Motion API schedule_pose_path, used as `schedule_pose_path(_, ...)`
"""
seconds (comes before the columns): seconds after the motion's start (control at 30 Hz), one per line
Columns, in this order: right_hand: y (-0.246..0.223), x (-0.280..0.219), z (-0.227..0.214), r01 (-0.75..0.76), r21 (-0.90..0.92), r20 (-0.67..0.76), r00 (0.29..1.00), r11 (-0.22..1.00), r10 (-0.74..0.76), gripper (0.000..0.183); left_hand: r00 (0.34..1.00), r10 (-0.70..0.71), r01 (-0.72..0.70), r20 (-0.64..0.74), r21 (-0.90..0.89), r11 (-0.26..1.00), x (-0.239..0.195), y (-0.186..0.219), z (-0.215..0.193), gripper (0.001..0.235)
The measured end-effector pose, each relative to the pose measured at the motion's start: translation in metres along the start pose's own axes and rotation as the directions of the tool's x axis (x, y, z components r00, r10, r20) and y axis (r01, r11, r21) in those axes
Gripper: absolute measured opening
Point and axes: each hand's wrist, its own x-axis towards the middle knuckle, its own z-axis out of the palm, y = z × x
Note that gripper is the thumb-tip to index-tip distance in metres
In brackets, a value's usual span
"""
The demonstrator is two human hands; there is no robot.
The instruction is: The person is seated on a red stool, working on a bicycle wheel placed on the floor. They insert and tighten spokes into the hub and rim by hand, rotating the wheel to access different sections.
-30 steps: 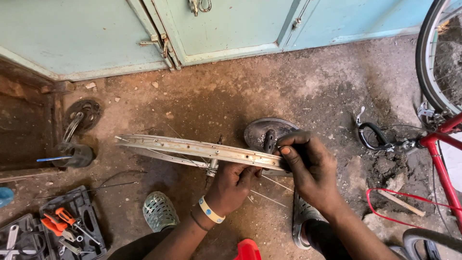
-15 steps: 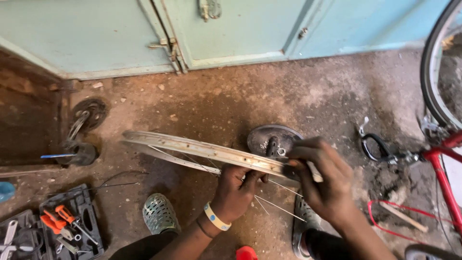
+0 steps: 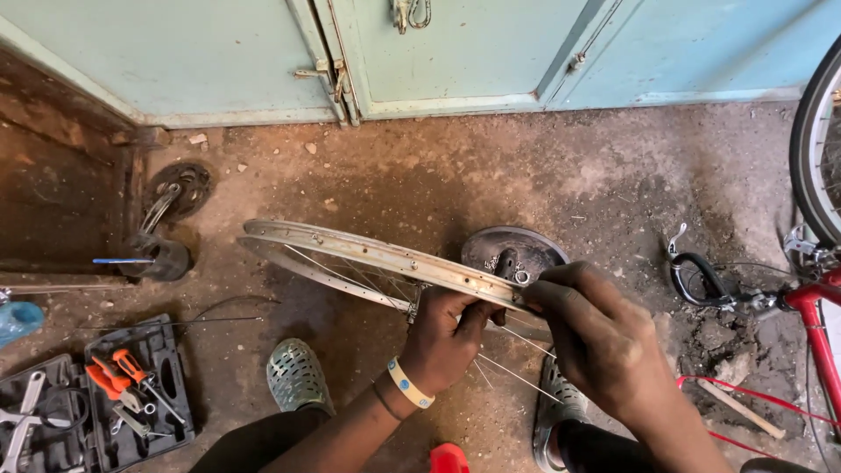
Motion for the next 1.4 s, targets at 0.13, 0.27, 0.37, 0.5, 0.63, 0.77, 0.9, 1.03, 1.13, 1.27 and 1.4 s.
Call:
schedule_pose_path(0.13, -0.004, 0.004, -0.003, 0.001, -0.005, -0.005, 1.0, 1.0, -0.001, 0.017, 1.0, 0.021, -0.021, -0.016, 0.01, 1.0, 0.001, -0.001, 0.002, 0.023)
schedule_pose_path(0.27, -0.004, 0.007, -0.001, -0.069, -0.006, 0.028, 0.997, 0.998, 0.07, 0.01, 0.999, 0.032, -0.032, -0.013, 0.007, 0.999, 0.0, -0.004, 0.005, 0.021)
schedule_pose_path(0.37, -0.003, 0.006, 0.006, -0.135, -0.053, 0.07, 0.988, 0.989, 0.139, 0.017, 0.998, 0.056, -0.056, -0.009, 0.011, 0.998, -0.003, -0.01, 0.009, 0.019)
schedule_pose_path(0.5, -0.003, 0.009, 0.005, -0.185, -0.168, 0.028, 0.981, 0.968, 0.192, 0.032, 1.0, 0.017, -0.017, 0.003, -0.009, 1.0, -0.002, -0.009, 0.012, 0.02)
schedule_pose_path(0.63, -0.005, 0.006, 0.003, -0.229, -0.139, -0.028, 0.974, 0.964, 0.227, 0.039, 1.0, 0.024, -0.025, -0.015, -0.025, 0.999, -0.001, -0.014, 0.012, 0.022)
schedule_pose_path(0.77, 0.0, 0.003, 0.011, -0.215, -0.203, 0.027, 0.974, 0.955, 0.225, 0.026, 1.0, 0.001, -0.001, -0.022, -0.021, 1.0, 0.0, -0.009, 0.011, 0.019)
schedule_pose_path(0.9, 0.004, 0.004, 0.012, -0.206, -0.13, -0.053, 0.978, 0.97, 0.2, 0.035, 1.0, 0.01, -0.011, -0.006, -0.044, 0.999, 0.002, -0.011, 0.011, 0.024)
schedule_pose_path(1.03, 0.002, 0.008, 0.013, -0.131, -0.146, -0.003, 0.991, 0.981, 0.132, 0.015, 0.999, -0.003, 0.005, -0.042, 0.037, 0.999, 0.002, -0.008, 0.011, 0.023)
schedule_pose_path(1.13, 0.01, 0.004, 0.015, -0.196, -0.21, -0.055, 0.981, 0.958, 0.189, 0.043, 0.999, 0.044, -0.044, -0.008, 0.049, 0.998, 0.002, -0.01, 0.015, 0.018)
schedule_pose_path(1.27, 0.007, 0.008, 0.008, -0.143, -0.155, -0.01, 0.99, 0.978, 0.143, 0.026, 1.0, 0.02, -0.019, -0.017, 0.04, 0.999, 0.004, -0.007, 0.012, 0.019)
schedule_pose_path(1.4, 0.011, 0.001, 0.017, -0.219, -0.227, -0.024, 0.975, 0.949, 0.22, 0.04, 0.999, 0.042, -0.042, 0.011, 0.032, 0.999, 0.002, -0.007, 0.013, 0.02)
